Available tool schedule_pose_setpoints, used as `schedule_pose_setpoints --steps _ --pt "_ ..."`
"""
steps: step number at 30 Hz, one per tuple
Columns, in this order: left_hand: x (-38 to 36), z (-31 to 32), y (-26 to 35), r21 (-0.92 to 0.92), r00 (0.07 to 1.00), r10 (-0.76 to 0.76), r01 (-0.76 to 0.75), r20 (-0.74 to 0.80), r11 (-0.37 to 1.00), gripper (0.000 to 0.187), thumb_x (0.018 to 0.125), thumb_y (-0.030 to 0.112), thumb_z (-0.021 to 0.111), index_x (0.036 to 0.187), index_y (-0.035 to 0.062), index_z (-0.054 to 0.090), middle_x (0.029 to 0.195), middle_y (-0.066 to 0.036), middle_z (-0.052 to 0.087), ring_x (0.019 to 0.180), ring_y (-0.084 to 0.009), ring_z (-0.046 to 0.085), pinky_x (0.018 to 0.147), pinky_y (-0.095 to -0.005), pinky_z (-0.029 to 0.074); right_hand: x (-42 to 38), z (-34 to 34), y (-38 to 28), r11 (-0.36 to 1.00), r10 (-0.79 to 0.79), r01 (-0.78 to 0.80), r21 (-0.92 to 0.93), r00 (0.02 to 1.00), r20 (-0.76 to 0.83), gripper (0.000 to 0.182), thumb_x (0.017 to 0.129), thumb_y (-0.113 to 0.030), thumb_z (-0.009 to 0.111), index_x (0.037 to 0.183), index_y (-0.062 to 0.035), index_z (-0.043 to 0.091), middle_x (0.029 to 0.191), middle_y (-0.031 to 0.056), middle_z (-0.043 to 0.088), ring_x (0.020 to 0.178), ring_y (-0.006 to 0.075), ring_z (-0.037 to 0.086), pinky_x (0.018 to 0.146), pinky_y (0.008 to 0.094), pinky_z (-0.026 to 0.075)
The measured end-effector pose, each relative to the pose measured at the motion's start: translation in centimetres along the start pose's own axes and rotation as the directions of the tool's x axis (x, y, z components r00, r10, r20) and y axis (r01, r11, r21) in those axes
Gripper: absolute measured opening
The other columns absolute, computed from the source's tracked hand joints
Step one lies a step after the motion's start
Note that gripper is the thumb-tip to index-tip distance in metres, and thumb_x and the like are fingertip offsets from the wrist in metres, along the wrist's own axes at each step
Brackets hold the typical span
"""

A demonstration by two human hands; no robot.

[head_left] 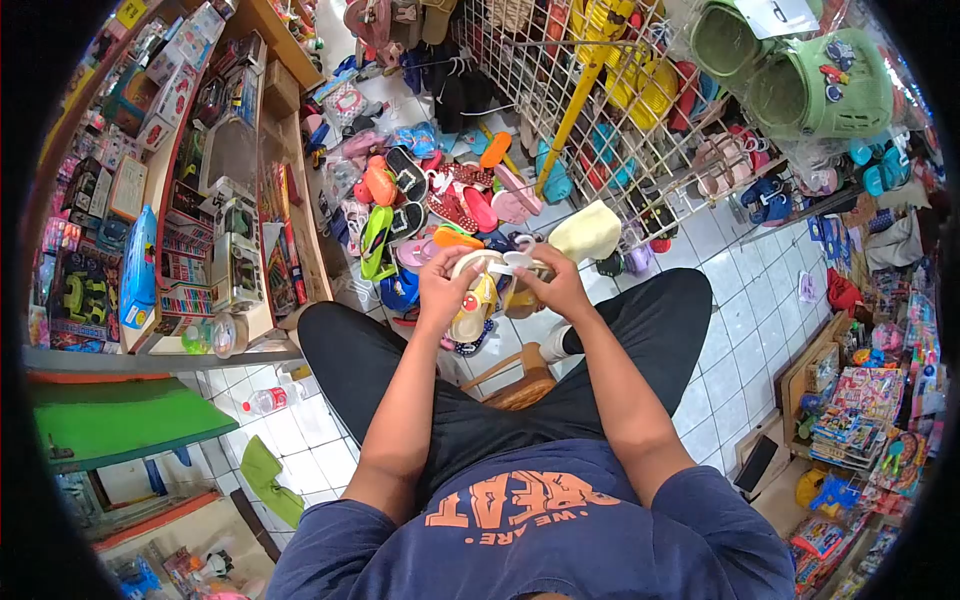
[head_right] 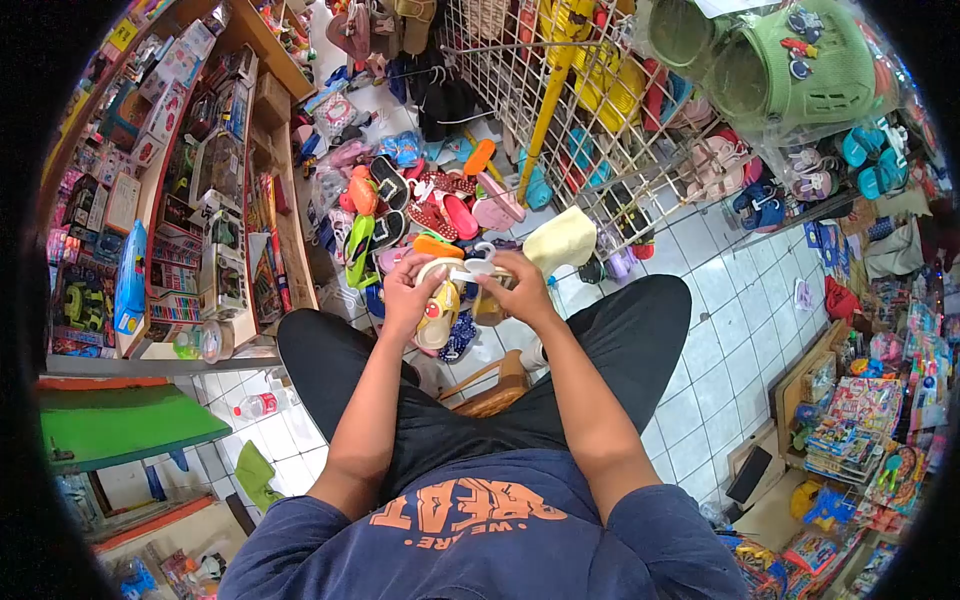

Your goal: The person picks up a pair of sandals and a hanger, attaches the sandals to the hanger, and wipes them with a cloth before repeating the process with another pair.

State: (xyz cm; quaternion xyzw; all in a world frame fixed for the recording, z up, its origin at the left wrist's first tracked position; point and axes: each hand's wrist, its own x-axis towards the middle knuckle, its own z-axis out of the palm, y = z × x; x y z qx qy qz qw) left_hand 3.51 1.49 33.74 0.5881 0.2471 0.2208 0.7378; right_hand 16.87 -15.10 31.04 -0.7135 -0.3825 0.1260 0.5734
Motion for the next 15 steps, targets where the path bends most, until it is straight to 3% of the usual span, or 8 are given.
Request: schedule_pose_setpoints --steps 1,3,6,8,9,11,12,15 --pt "0.0 0.1 -0.1 0.010 0.999 0.004 -0.004 0.044 1.000 0.027 0.084 0.004 0.072 0.108 -0.0004 0.060 0.099 -0.010 0.069 0.087 -0.0124 0.066 0.076 -0.0245 0.053 -0.1 -0.2 -0.5 1.000 -0.001 0.001 0.000 1.000 -0.002 0.040 0.081 -0.026 0.078 0.109 0.0000 0.066 0.112 0.0147 0.065 0.099 0.0201 0.063 0.078 0.0314 0.052" --pt "0.1 0.0 -0.4 0.028 0.999 0.000 -0.002 0.044 1.000 0.025 0.086 0.001 0.070 0.109 -0.0017 0.060 0.101 -0.010 0.069 0.090 -0.0126 0.066 0.076 -0.0241 0.054 -0.5 -0.6 -1.8 0.931 0.358 -0.361 0.051 0.932 0.058 0.037 0.079 -0.028 0.079 0.100 0.0016 0.071 0.096 0.0132 0.070 0.087 0.0171 0.066 0.072 0.0294 0.052" --pt "0.2 0.0 -0.4 0.054 0.999 0.028 -0.030 0.034 0.998 0.031 0.085 0.005 0.072 0.113 -0.0011 0.060 0.099 -0.008 0.069 0.086 -0.0120 0.066 0.074 -0.0235 0.054 -0.5 -0.2 -1.4 0.961 0.276 -0.276 0.031 0.961 0.007 0.037 0.080 -0.028 0.079 0.100 0.0014 0.071 0.090 0.0121 0.071 0.078 0.0160 0.067 0.070 0.0290 0.052" --pt "-0.2 -0.1 0.3 0.393 0.997 -0.004 -0.028 0.079 0.919 0.048 0.079 0.011 0.078 0.121 0.0002 0.058 0.106 -0.009 0.067 0.093 -0.0157 0.065 0.080 -0.0276 0.052 -0.6 -0.2 -1.4 0.949 0.311 -0.311 0.044 0.950 0.008 0.037 0.080 -0.028 0.078 0.101 0.0015 0.071 0.092 0.0125 0.071 0.078 0.0157 0.067 0.070 0.0290 0.052" --pt "-0.2 -0.1 0.6 0.394 0.997 -0.002 -0.029 0.078 0.919 0.048 0.079 0.011 0.078 0.121 0.0002 0.058 0.106 -0.009 0.067 0.093 -0.0157 0.065 0.080 -0.0276 0.052 -0.6 -0.3 -1.6 0.935 0.349 -0.349 0.057 0.937 0.011 0.037 0.081 -0.029 0.078 0.101 0.0016 0.071 0.094 0.0129 0.071 0.078 0.0154 0.067 0.070 0.0290 0.052" --pt "-0.4 0.1 1.0 0.481 0.950 0.228 -0.305 0.213 0.822 0.070 0.071 0.020 0.083 0.131 0.0031 0.052 0.120 -0.012 0.061 0.107 -0.0209 0.060 0.093 -0.0331 0.048 -0.6 -0.3 -1.9 0.950 0.309 -0.308 0.038 0.951 -0.010 0.037 0.081 -0.029 0.078 0.101 0.0017 0.071 0.094 0.0128 0.071 0.079 0.0153 0.067 0.071 0.0289 0.052" --pt "-0.6 0.3 1.4 0.537 0.949 0.225 -0.310 0.219 0.784 0.083 0.066 0.019 0.084 0.139 0.0042 0.046 0.130 -0.016 0.052 0.120 -0.0274 0.053 0.101 -0.0370 0.042 -0.6 -0.4 -2.1 0.963 0.269 -0.269 0.018 0.963 -0.031 0.037 0.081 -0.028 0.078 0.101 0.0018 0.070 0.094 0.0128 0.072 0.079 0.0152 0.067 0.071 0.0288 0.052" --pt "-1.2 1.2 2.3 0.649 0.888 0.373 -0.453 0.269 0.612 0.088 0.067 0.012 0.084 0.143 0.0073 0.041 0.136 -0.019 0.046 0.122 -0.0328 0.051 0.100 -0.0388 0.043 -0.6 -0.5 -2.5 0.953 0.299 -0.299 0.050 0.954 0.000 0.037 0.081 -0.028 0.078 0.102 0.0020 0.070 0.094 0.0127 0.071 0.081 0.0152 0.067 0.073 0.0286 0.052"
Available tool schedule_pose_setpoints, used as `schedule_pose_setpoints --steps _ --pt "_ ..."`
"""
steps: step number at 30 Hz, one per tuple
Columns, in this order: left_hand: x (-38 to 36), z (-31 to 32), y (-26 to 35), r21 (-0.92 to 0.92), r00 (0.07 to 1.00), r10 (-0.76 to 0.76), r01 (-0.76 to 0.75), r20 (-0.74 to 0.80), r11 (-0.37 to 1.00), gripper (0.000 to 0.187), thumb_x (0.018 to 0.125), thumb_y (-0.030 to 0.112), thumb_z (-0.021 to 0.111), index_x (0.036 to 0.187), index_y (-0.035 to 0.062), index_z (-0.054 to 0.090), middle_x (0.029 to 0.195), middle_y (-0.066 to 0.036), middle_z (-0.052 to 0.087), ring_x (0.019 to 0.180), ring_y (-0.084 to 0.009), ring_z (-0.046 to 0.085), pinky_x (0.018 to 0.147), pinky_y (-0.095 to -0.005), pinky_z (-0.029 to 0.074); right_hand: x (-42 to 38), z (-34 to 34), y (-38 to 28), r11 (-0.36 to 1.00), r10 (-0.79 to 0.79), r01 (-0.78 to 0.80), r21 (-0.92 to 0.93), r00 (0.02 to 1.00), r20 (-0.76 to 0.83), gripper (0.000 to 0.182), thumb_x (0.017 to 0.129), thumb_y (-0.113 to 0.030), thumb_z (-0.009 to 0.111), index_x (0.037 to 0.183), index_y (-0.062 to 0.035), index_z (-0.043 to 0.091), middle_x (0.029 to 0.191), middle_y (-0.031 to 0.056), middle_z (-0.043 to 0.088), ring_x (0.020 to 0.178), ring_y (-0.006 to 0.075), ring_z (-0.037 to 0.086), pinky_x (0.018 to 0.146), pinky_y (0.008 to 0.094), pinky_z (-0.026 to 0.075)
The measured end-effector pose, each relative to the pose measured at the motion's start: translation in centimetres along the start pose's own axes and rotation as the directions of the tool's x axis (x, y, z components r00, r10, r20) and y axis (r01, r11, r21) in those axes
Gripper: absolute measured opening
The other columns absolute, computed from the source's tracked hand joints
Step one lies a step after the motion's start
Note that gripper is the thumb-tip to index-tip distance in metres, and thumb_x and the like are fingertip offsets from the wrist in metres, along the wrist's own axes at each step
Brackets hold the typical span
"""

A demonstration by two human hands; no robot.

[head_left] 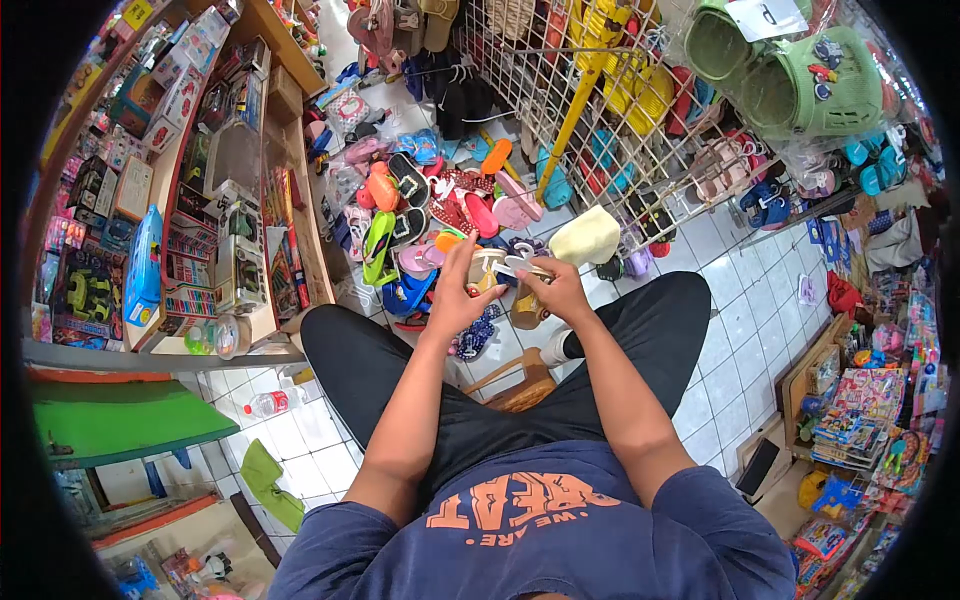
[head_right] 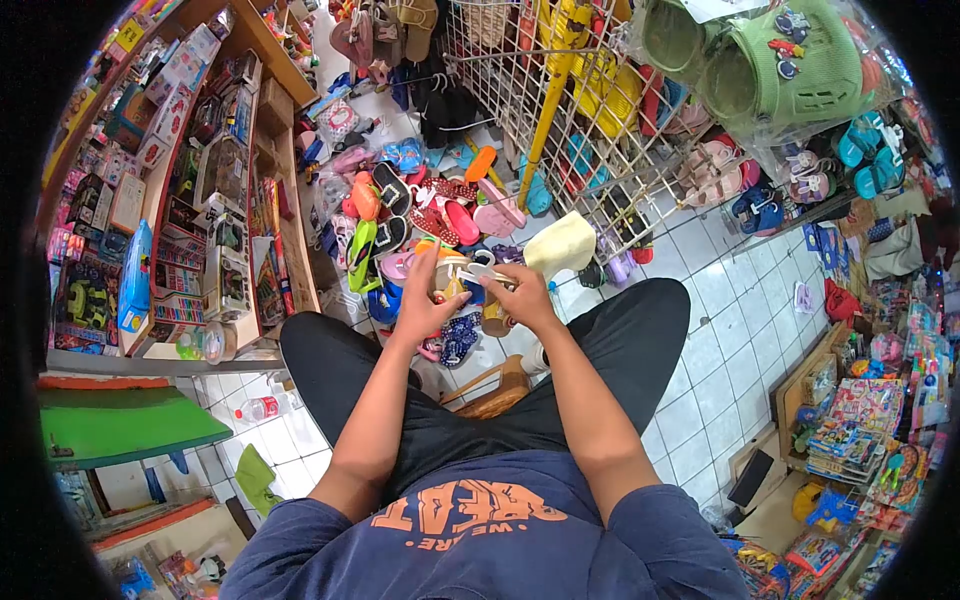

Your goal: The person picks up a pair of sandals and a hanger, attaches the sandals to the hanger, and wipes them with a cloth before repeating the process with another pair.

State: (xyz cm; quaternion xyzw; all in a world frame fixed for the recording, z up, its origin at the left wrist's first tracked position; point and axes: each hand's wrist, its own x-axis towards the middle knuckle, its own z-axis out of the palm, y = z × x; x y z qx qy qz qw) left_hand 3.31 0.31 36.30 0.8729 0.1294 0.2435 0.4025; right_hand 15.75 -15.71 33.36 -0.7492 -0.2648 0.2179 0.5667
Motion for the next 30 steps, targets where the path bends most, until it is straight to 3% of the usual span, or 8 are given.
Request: schedule_pose_setpoints --steps 5,7,13,16,18,21,27,30 --pt "-0.3 0.4 -0.5 0.081 0.999 0.034 -0.034 -0.007 0.996 0.092 0.066 0.009 0.082 0.146 0.0099 0.037 0.139 -0.020 0.043 0.125 -0.0368 0.048 0.103 -0.0410 0.041 0.2 0.2 1.5 1.000 0.024 -0.025 0.015 0.997 0.067 0.036 0.082 -0.026 0.077 0.103 0.0021 0.070 0.093 0.0126 0.071 0.084 0.0157 0.066 0.073 0.0290 0.052" --pt "-0.3 0.3 -0.5 0.032 0.993 -0.077 0.074 0.092 0.997 0.092 0.066 0.007 0.080 0.147 0.0095 0.036 0.139 -0.021 0.042 0.128 -0.0374 0.044 0.106 -0.0404 0.038 0.1 0.2 1.1 0.999 0.014 -0.016 0.029 0.996 0.084 0.036 0.082 -0.026 0.077 0.103 0.0022 0.070 0.092 0.0126 0.071 0.084 0.0159 0.066 0.073 0.0292 0.052" --pt "-0.5 0.7 -1.0 0.117 0.983 -0.104 0.087 0.152 0.989 0.089 0.070 0.006 0.076 0.147 0.0120 0.033 0.144 -0.021 0.037 0.129 -0.0399 0.043 0.106 -0.0433 0.038 -0.4 0.2 -0.3 0.999 0.030 -0.031 0.020 0.998 0.052 0.035 0.082 -0.025 0.077 0.103 0.0024 0.070 0.090 0.0119 0.071 0.080 0.0151 0.066 0.072 0.0291 0.052" --pt "-0.6 0.8 -0.5 0.001 0.991 -0.064 0.064 0.120 0.998 0.094 0.070 0.007 0.077 0.149 0.0075 0.026 0.146 -0.022 0.033 0.133 -0.0407 0.037 0.109 -0.0425 0.036 -0.7 -0.7 -1.6 0.999 0.023 -0.024 -0.025 1.000 -0.014 0.035 0.082 -0.025 0.077 0.103 0.0024 0.070 0.087 0.0115 0.071 0.077 0.0141 0.065 0.069 0.0283 0.052" --pt "-0.8 0.9 0.1 -0.018 0.989 -0.054 0.057 0.140 0.998 0.095 0.072 0.008 0.077 0.150 0.0045 0.022 0.150 -0.022 0.027 0.138 -0.0402 0.032 0.111 -0.0420 0.033 -0.8 -1.6 -2.4 0.999 -0.004 0.007 0.036 0.998 -0.064 0.036 0.082 -0.025 0.077 0.103 0.0031 0.070 0.085 0.0117 0.072 0.075 0.0133 0.065 0.068 0.0280 0.052" --pt "-1.1 1.1 0.7 -0.002 0.988 -0.027 0.027 0.153 1.000 0.093 0.075 0.009 0.075 0.150 0.0033 0.020 0.155 -0.024 0.018 0.142 -0.0402 0.024 0.114 -0.0412 0.029 -1.3 -3.2 -3.5 0.999 -0.052 0.050 -0.020 0.984 -0.170 0.033 0.082 -0.023 0.077 0.099 0.0047 0.070 0.085 0.0115 0.072 0.076 0.0132 0.066 0.068 0.0279 0.052" --pt "-1.5 1.7 0.8 -0.082 0.973 0.032 -0.014 0.228 0.997 0.093 0.078 0.008 0.074 0.151 0.0039 0.017 0.156 -0.024 0.016 0.145 -0.0375 0.018 0.116 -0.0414 0.022 -2.2 -6.6 -9.4 0.962 -0.271 0.250 -0.111 0.926 -0.262 0.026 0.081 -0.017 0.078 0.095 0.0032 0.070 0.081 0.0056 0.070 0.073 0.0083 0.062 0.065 0.0249 0.049" --pt "-1.7 2.0 0.6 -0.127 0.970 0.051 -0.021 0.238 0.992 0.090 0.078 0.005 0.073 0.150 0.0043 0.019 0.155 -0.025 0.016 0.145 -0.0382 0.019 0.116 -0.0411 0.022 -2.4 -7.9 -12.9 0.946 -0.321 0.276 -0.172 0.879 -0.353 0.026 0.079 -0.015 0.079 0.094 0.0040 0.070 0.081 0.0100 0.071 0.072 0.0126 0.065 0.065 0.0268 0.050"
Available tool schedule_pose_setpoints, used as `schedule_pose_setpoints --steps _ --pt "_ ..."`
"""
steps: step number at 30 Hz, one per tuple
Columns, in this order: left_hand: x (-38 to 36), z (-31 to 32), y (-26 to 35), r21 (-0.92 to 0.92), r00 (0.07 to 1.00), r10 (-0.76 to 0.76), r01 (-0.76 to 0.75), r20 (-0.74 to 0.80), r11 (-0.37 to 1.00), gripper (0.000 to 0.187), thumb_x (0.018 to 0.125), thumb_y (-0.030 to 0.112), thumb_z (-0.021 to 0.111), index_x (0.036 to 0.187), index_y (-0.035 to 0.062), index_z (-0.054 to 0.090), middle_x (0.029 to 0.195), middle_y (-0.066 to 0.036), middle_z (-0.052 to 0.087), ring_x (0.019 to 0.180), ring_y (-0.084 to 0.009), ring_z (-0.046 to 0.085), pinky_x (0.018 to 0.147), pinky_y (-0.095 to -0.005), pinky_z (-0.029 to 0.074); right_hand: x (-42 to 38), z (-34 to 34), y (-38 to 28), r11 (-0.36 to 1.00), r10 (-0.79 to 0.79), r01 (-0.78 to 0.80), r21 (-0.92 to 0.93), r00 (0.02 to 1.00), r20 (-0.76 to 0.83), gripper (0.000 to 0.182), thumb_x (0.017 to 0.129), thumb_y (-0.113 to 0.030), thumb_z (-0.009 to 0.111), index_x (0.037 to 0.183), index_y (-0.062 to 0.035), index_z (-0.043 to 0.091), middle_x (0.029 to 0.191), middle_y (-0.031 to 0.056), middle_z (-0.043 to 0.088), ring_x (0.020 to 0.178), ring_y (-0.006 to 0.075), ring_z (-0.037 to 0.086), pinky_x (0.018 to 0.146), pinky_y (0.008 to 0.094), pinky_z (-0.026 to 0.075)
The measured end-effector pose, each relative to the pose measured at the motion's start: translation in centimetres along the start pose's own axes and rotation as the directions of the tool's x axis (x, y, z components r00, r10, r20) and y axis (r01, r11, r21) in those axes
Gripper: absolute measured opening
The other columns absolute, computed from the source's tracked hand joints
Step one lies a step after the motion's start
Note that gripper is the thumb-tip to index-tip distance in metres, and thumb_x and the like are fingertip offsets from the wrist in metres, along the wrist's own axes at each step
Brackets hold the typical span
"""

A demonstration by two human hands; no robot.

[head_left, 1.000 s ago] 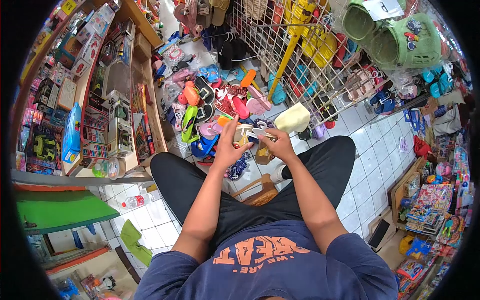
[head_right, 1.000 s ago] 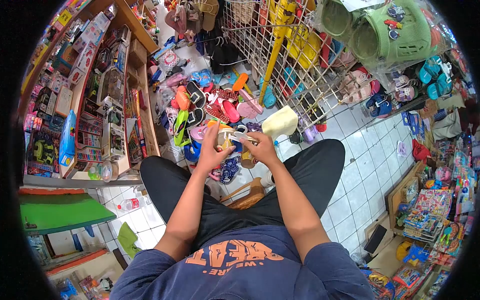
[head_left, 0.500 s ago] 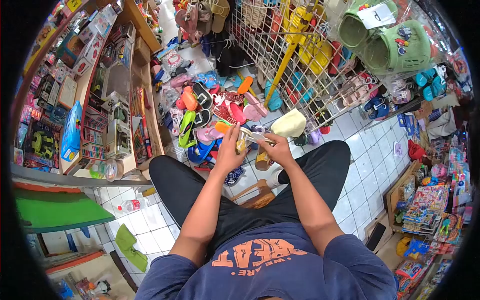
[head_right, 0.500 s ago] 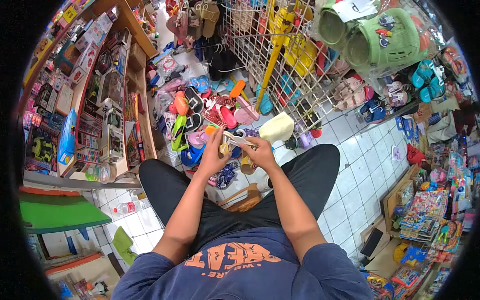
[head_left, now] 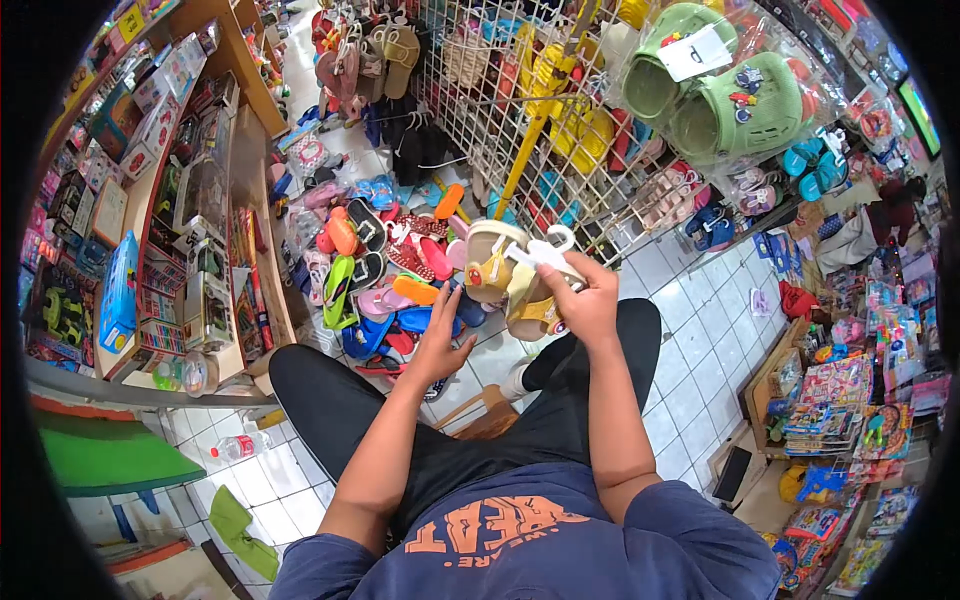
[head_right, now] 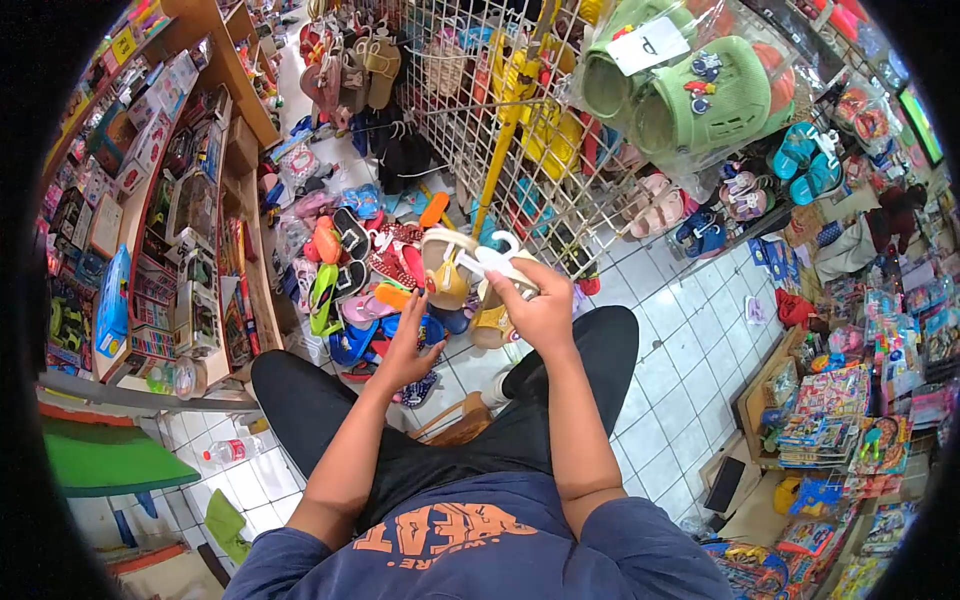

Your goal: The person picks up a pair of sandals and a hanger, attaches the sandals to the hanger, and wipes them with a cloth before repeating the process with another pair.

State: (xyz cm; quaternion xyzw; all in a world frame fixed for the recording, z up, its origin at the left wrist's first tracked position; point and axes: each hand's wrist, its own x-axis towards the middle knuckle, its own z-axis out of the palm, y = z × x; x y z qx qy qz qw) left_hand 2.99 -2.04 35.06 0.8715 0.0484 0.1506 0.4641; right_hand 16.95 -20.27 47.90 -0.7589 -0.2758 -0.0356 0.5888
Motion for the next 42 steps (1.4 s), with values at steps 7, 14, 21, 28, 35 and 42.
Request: schedule_pose_setpoints --steps 7,14,21,28,35,42 --pt "-0.2 0.0 -0.4 0.019 0.996 -0.087 0.086 0.031 0.996 0.082 0.078 0.001 0.070 0.148 0.0080 0.028 0.155 -0.024 0.017 0.144 -0.0377 0.021 0.116 -0.0407 0.023 2.7 -2.2 -2.5 0.986 0.164 -0.157 0.063 0.979 -0.119 0.026 0.082 -0.017 0.076 0.094 0.0055 0.070 0.080 0.0074 0.071 0.071 0.0092 0.062 0.066 0.0245 0.049" --pt "-0.4 0.1 -0.8 0.035 0.997 -0.079 0.078 0.022 0.996 0.070 0.079 0.002 0.066 0.142 0.0056 0.037 0.155 -0.025 0.018 0.141 -0.0431 0.025 0.113 -0.0423 0.029 4.3 -4.0 0.8 0.964 0.258 -0.265 0.004 0.932 -0.253 0.030 0.082 -0.020 0.075 0.095 0.0067 0.070 0.080 0.0090 0.071 0.071 0.0109 0.062 0.067 0.0257 0.049" --pt "-0.4 0.6 -1.8 0.015 0.997 -0.062 0.062 0.044 0.998 0.066 0.079 0.003 0.067 0.139 0.0060 0.041 0.155 -0.026 0.018 0.142 -0.0436 0.023 0.113 -0.0428 0.028 5.7 -6.0 5.0 0.960 0.181 -0.244 -0.138 0.916 -0.357 0.036 0.080 -0.027 0.076 0.098 0.0040 0.071 0.080 0.0117 0.071 0.071 0.0131 0.064 0.069 0.0282 0.050" --pt "-0.5 1.0 -2.3 -0.069 0.985 -0.142 0.149 0.103 0.986 0.067 0.077 0.001 0.067 0.139 0.0066 0.042 0.154 -0.027 0.017 0.142 -0.0433 0.022 0.114 -0.0426 0.028 7.2 -7.6 6.9 0.904 0.204 -0.345 -0.253 0.867 -0.455 0.037 0.079 -0.032 0.076 0.092 0.0012 0.070 0.083 0.0152 0.071 0.075 0.0237 0.068 0.071 0.0334 0.051" --pt "-0.9 1.0 -2.6 -0.045 0.982 -0.152 0.157 0.110 0.987 0.068 0.076 0.001 0.069 0.138 0.0069 0.042 0.154 -0.026 0.017 0.142 -0.0430 0.023 0.114 -0.0425 0.029 4.2 -5.1 7.4 0.893 0.071 -0.288 -0.345 0.848 -0.525 0.058 0.077 -0.023 0.079 0.116 0.0063 0.046 0.111 0.0235 0.052 0.108 0.0371 0.051 0.095 0.0428 0.039" --pt "-1.1 1.4 -3.2 -0.015 0.986 -0.120 0.123 0.115 0.992 0.068 0.076 0.002 0.070 0.138 0.0079 0.043 0.154 -0.027 0.019 0.142 -0.0429 0.024 0.113 -0.0421 0.029 1.3 -4.0 9.7 0.916 0.028 -0.275 -0.293 0.771 -0.636 0.076 0.081 -0.027 0.076 0.132 0.0068 0.032 0.122 0.0230 0.047 0.106 0.0302 0.053 0.092 0.0398 0.043"
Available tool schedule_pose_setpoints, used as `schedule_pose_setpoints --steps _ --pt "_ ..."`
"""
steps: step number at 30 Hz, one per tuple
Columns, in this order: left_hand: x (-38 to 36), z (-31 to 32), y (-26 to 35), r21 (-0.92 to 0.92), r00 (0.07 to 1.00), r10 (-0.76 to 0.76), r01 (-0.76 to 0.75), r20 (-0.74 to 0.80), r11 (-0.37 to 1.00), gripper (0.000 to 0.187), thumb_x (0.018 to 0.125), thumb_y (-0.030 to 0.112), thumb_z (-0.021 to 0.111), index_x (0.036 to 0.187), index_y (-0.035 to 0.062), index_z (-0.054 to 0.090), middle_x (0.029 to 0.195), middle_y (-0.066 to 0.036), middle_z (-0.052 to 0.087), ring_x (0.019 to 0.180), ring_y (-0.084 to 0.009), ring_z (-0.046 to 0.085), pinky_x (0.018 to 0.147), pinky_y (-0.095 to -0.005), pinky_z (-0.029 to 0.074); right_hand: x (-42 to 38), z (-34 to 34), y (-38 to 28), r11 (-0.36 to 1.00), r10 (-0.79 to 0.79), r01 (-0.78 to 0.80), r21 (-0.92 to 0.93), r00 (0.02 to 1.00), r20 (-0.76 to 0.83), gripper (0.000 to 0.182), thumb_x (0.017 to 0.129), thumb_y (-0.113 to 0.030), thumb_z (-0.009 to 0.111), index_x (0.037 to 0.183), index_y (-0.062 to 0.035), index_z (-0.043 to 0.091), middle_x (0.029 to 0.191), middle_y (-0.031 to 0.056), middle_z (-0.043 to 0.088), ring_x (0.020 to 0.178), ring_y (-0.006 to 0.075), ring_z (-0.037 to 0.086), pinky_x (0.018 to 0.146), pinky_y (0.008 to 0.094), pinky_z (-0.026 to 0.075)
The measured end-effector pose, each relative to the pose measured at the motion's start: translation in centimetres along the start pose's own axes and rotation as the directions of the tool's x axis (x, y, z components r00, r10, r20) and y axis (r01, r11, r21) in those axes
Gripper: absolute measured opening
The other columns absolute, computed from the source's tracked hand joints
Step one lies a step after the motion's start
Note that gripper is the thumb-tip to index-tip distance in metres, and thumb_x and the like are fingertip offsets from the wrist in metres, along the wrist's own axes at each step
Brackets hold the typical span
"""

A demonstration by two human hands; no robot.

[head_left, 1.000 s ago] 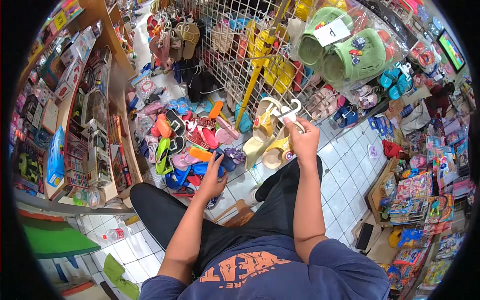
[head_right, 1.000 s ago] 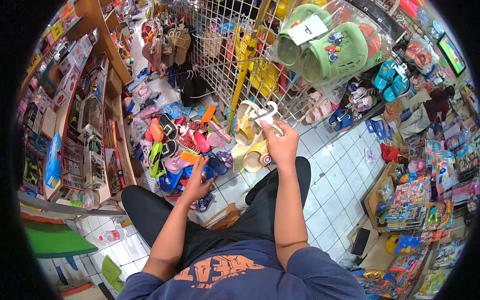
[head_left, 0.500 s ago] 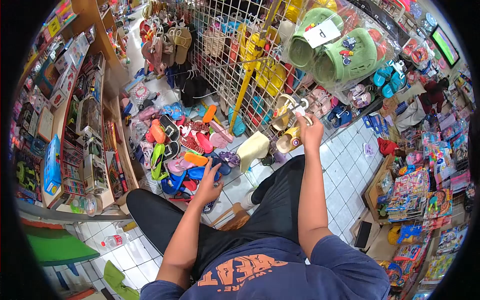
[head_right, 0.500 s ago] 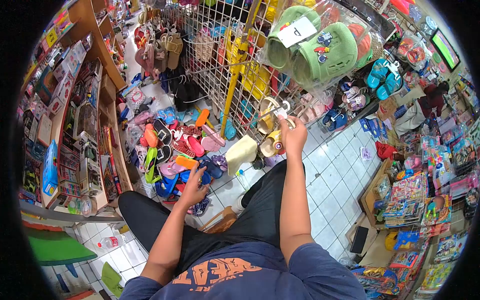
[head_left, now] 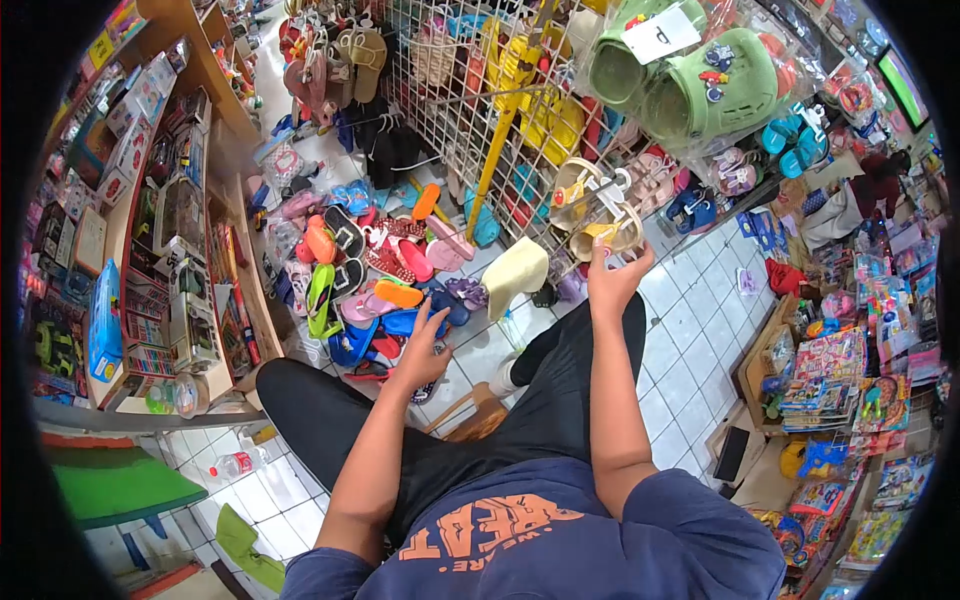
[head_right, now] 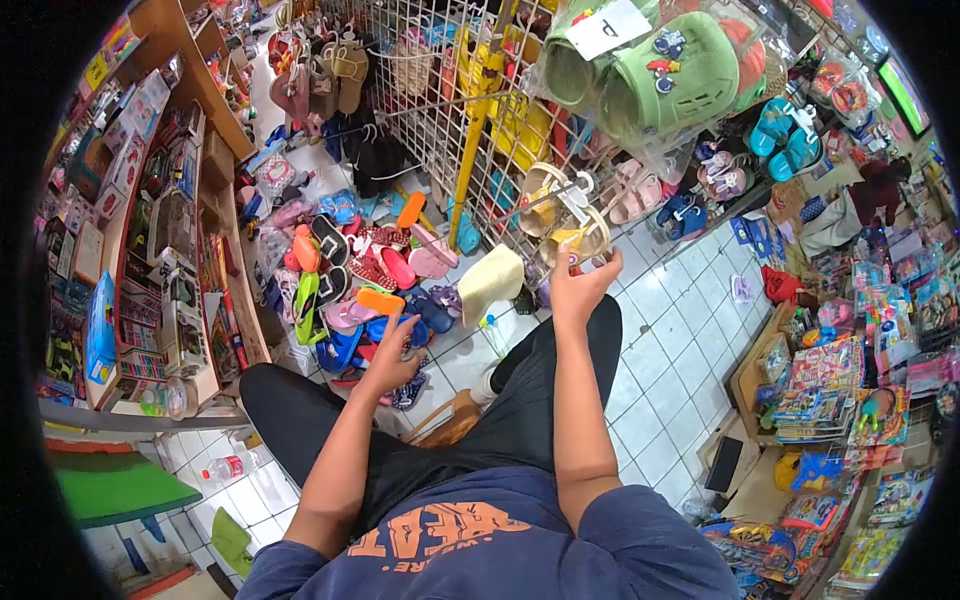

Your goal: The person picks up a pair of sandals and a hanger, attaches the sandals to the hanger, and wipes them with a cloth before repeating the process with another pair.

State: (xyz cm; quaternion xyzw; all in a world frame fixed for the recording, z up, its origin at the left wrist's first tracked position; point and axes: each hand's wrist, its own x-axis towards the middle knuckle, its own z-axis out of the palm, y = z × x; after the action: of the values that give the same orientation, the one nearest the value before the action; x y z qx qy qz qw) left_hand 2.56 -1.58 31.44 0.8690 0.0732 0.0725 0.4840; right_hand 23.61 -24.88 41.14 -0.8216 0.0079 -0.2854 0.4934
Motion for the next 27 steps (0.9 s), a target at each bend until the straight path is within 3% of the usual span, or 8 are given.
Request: schedule_pose_setpoints --steps 6,8,10,12,13,15,19,27 --pt "-0.5 0.7 -2.3 0.235 0.902 -0.249 0.172 0.354 0.957 0.069 0.083 0.025 0.068 0.142 0.0060 0.039 0.152 -0.029 0.022 0.140 -0.0432 0.027 0.113 -0.0414 0.031 -5.6 3.4 6.0 0.900 0.379 -0.399 0.175 0.915 0.141 0.075 0.085 -0.027 0.072 0.133 0.0100 0.028 0.120 0.0230 0.045 0.103 0.0244 0.051 0.091 0.0356 0.043" --pt "-0.6 0.7 -2.0 0.313 0.837 -0.329 0.201 0.438 0.928 0.071 0.083 0.030 0.068 0.142 0.0043 0.039 0.151 -0.029 0.024 0.138 -0.0429 0.030 0.112 -0.0413 0.032 -8.7 5.4 10.4 0.881 0.435 -0.473 0.015 0.821 0.369 0.076 0.086 -0.031 0.070 0.136 0.0061 0.027 0.105 0.0156 0.054 0.091 0.0223 0.058 0.072 0.0358 0.052" --pt "-0.7 0.6 -1.8 0.390 0.760 -0.404 0.214 0.510 0.895 0.073 0.083 0.035 0.068 0.142 0.0026 0.040 0.150 -0.028 0.026 0.136 -0.0426 0.034 0.111 -0.0412 0.034 -9.8 3.2 4.0 0.768 0.547 -0.587 -0.257 0.392 0.740 0.067 0.087 -0.039 0.068 0.133 0.0012 0.041 0.101 0.0123 0.059 0.090 0.0220 0.059 0.063 0.0373 0.053" --pt "-0.9 0.6 -2.2 0.445 0.691 -0.441 0.189 0.573 0.875 0.075 0.082 0.038 0.068 0.140 0.0000 0.041 0.147 -0.028 0.033 0.132 -0.0409 0.041 0.107 -0.0413 0.038 -10.9 3.1 3.3 0.892 0.383 -0.287 -0.350 0.066 0.921 0.059 0.086 -0.048 0.066 0.123 -0.0025 0.057 0.105 0.0122 0.062 0.094 0.0206 0.060 0.062 0.0354 0.053" --pt "-0.9 0.7 -2.4 0.469 0.713 -0.416 0.139 0.564 0.872 0.074 0.082 0.039 0.066 0.140 -0.0007 0.042 0.142 -0.028 0.041 0.129 -0.0380 0.046 0.105 -0.0401 0.040 -11.8 3.5 4.3 0.894 0.377 -0.288 -0.344 0.066 0.924 0.059 0.086 -0.048 0.066 0.123 -0.0025 0.057 0.105 0.0122 0.062 0.094 0.0206 0.060 0.062 0.0354 0.053" --pt "-0.7 0.7 -3.2 0.453 0.728 -0.404 0.144 0.554 0.880 0.070 0.083 0.037 0.066 0.138 0.0002 0.044 0.138 -0.026 0.047 0.126 -0.0372 0.049 0.103 -0.0405 0.042 -13.6 4.8 6.3 0.998 0.020 0.062 -0.010 -0.172 0.985 0.058 0.085 -0.051 0.067 0.116 -0.0021 0.064 0.103 0.0146 0.066 0.088 0.0192 0.063 0.059 0.0337 0.053" --pt "-0.9 0.3 -3.4 0.444 0.774 -0.375 0.136 0.510 0.886 0.063 0.084 0.035 0.063 0.134 0.0005 0.047 0.130 -0.025 0.055 0.121 -0.0362 0.054 0.102 -0.0403 0.043 -14.3 4.2 5.3 0.937 0.270 0.294 -0.190 -0.262 0.927 0.057 0.083 -0.052 0.066 0.099 0.0025 0.069 0.079 0.0160 0.068 0.065 0.0242 0.064 0.058 0.0371 0.051" --pt "-2.2 0.1 -4.9 0.493 0.766 -0.412 0.143 0.494 0.858 0.063 0.083 0.036 0.064 0.131 -0.0027 0.051 0.128 -0.025 0.056 0.116 -0.0373 0.057 0.097 -0.0425 0.047 -15.1 4.8 6.3 0.926 0.376 0.138 -0.351 -0.250 0.893 0.053 0.088 -0.048 0.063 0.110 -0.0001 0.065 0.093 0.0089 0.068 0.069 0.0152 0.064 0.057 0.0313 0.053"
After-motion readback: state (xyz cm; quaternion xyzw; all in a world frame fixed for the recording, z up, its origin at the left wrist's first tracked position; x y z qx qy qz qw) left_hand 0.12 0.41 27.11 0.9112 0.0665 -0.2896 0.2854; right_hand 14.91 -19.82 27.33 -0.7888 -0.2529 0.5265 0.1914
